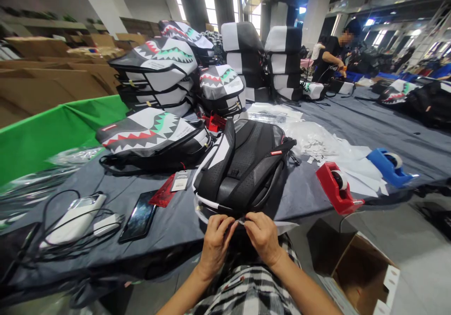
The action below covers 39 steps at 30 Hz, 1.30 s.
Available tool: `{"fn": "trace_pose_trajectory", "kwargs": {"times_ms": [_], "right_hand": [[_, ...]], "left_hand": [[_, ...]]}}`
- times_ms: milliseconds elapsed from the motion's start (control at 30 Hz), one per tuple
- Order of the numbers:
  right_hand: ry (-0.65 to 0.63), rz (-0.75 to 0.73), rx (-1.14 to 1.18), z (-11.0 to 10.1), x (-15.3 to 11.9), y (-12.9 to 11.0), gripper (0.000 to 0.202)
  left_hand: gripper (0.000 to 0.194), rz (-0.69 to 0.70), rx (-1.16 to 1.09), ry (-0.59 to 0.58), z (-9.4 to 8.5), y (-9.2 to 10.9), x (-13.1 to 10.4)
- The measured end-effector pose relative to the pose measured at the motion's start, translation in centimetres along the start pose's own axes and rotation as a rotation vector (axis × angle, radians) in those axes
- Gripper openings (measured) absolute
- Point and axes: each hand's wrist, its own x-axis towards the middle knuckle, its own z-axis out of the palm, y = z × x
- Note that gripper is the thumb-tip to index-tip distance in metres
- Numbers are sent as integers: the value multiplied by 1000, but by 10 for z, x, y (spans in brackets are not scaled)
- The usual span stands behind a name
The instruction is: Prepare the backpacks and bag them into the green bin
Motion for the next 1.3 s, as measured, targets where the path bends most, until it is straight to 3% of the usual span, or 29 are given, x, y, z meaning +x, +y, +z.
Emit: {"fn": "trace_pose_trajectory", "kwargs": {"times_ms": [67,133,233,300,400,667,800,967,1100,1300], "right_hand": [[-13,-34,34,3,2,1,16],[-45,-35,39,6,5,2,19],[-46,-23,-8,7,8,2,23],[-37,4,-45,9,10,0,25],[-27,58,-67,10,9,-4,22],[64,70,-91,11,13,-3,24],[92,49,-146,12,16,-2,27],[48,-25,-162,5,5,-3,10],[-81,-174,-179,1,-10,-3,23],[-162,-129,-304,4,-11,-2,29]], "left_hand": [[13,28,-10,77,-5,-2,-2],[21,175,-18,133,-12,-6,-8],[30,490,-46,7,-21,-12,-19],[35,584,-38,-112,-21,-15,-24],[40,531,46,-123,-11,-20,-24],[45,406,139,-2,15,-21,-32],[39,334,170,81,26,-19,-34],[36,298,148,116,34,-24,-30],[26,305,79,43,27,-24,-22],[19,121,108,-196,14,-19,-11]]}}
